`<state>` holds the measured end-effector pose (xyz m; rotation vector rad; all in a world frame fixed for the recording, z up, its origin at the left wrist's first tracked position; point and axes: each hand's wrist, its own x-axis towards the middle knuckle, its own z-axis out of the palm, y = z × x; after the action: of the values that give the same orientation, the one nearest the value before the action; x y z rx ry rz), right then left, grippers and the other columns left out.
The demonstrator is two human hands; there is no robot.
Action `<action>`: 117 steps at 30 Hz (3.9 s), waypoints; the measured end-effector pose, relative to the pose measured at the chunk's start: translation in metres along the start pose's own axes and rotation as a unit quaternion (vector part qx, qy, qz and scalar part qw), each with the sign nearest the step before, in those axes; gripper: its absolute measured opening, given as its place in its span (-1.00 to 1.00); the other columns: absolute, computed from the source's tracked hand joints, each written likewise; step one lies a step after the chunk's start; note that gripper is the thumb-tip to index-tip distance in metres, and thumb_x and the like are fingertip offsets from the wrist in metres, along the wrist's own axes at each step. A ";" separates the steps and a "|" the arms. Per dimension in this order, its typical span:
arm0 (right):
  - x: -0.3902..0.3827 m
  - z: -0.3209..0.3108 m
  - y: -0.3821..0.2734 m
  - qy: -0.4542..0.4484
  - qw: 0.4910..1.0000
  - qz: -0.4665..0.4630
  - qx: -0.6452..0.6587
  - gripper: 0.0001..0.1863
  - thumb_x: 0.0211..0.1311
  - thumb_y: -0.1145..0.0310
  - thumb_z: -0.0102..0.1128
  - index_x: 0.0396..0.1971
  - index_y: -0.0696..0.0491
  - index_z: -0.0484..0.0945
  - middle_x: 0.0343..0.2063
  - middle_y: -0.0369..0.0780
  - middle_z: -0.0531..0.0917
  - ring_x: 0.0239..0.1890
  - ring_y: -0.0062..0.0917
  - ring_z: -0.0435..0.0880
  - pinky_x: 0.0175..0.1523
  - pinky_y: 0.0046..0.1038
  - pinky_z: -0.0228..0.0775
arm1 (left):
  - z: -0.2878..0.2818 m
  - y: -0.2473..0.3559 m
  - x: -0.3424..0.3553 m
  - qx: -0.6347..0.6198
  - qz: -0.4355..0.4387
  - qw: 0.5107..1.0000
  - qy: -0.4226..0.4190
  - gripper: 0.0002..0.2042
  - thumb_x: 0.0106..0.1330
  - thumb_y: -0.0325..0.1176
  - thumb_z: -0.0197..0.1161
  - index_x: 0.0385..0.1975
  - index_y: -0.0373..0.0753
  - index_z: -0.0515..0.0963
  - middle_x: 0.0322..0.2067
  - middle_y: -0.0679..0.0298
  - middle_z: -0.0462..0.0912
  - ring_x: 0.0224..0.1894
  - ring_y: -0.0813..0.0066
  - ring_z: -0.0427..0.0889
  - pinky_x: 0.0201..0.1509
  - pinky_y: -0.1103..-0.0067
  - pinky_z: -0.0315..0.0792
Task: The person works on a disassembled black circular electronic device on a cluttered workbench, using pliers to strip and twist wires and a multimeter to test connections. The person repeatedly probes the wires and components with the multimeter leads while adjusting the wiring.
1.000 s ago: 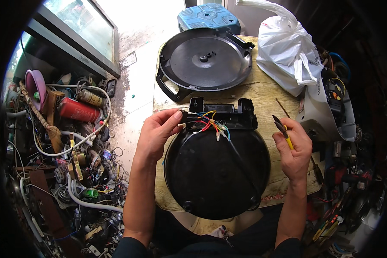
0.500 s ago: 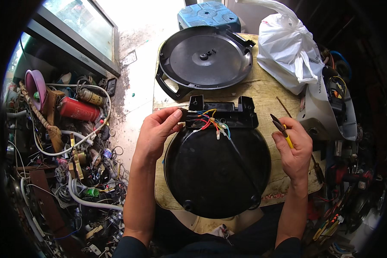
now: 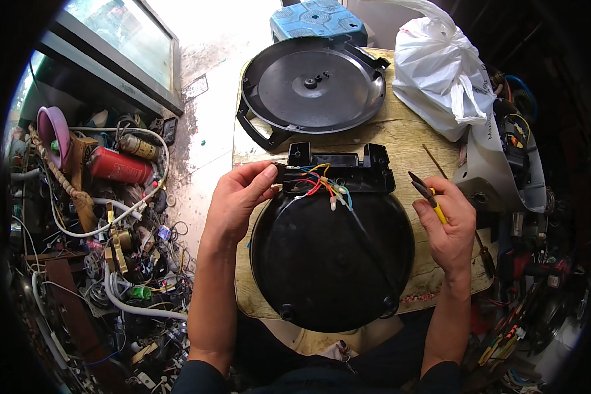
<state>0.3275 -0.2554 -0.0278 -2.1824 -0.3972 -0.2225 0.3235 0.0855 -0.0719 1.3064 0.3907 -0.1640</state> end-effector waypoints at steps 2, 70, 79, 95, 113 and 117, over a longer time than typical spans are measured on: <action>0.000 0.000 0.000 -0.004 1.000 0.005 -0.003 -0.77 0.29 0.45 0.37 -0.45 0.30 0.57 -0.17 -0.07 0.70 -0.26 -0.42 0.63 -0.09 -0.45 0.43 | 0.000 0.001 0.000 0.000 0.000 1.000 -0.001 -0.71 0.46 -0.28 0.42 -0.03 -0.40 0.70 -0.37 0.42 0.67 -0.38 0.73 0.52 -0.26 0.74 0.44; 0.062 0.058 -0.075 -0.385 0.839 0.346 0.167 -0.45 0.51 -0.02 0.09 -0.50 0.17 0.61 -0.65 -0.28 0.60 -0.66 -0.65 0.55 -0.54 -0.55 0.40 | -0.011 0.002 -0.001 -0.032 0.035 0.996 -0.072 -0.61 0.32 -0.57 0.47 0.14 -0.41 0.64 -0.16 0.29 0.75 -0.14 0.62 0.69 -0.01 0.68 0.59; 0.063 0.058 -0.080 -0.382 0.833 0.362 0.168 -0.48 0.56 0.06 0.11 -0.50 0.18 0.62 -0.61 -0.28 0.61 -0.62 -0.67 0.57 -0.52 -0.59 0.43 | -0.014 0.001 -0.001 -0.026 0.040 0.995 -0.083 -0.61 0.31 -0.58 0.46 0.15 -0.39 0.64 -0.09 0.26 0.77 -0.05 0.54 0.73 0.11 0.60 0.63; 0.068 0.054 -0.085 -0.389 0.843 0.352 0.122 -0.51 0.52 0.03 0.13 -0.54 0.11 0.58 -0.67 -0.33 0.56 -0.67 -0.69 0.51 -0.56 -0.60 0.33 | -0.011 0.000 -0.001 0.019 0.061 0.995 -0.080 -0.62 0.31 -0.60 0.45 0.13 -0.40 0.66 -0.12 0.28 0.76 -0.08 0.57 0.72 0.09 0.64 0.61; 0.079 0.050 -0.098 -0.387 0.857 0.332 0.074 -0.47 0.50 0.11 0.09 -0.60 0.23 0.58 -0.67 -0.22 0.61 -0.63 -0.52 0.57 -0.43 -0.38 0.44 | -0.006 0.003 -0.006 0.034 0.098 0.991 -0.085 -0.67 0.29 -0.59 0.49 0.05 -0.37 0.68 -0.21 0.36 0.72 -0.20 0.66 0.64 -0.06 0.68 0.58; 0.075 0.054 -0.094 -0.378 0.869 0.311 0.074 -0.46 0.49 0.12 0.09 -0.59 0.27 0.59 -0.67 -0.17 0.61 -0.62 -0.45 0.58 -0.40 -0.32 0.44 | -0.002 0.006 -0.008 0.076 0.113 0.988 -0.076 -0.69 0.27 -0.57 0.51 0.01 -0.37 0.68 -0.20 0.37 0.72 -0.20 0.66 0.66 -0.07 0.67 0.61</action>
<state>0.3647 -0.1438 0.0328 -2.0470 -0.0964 1.0131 0.3178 0.0885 -0.0638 1.4671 0.1010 -0.1033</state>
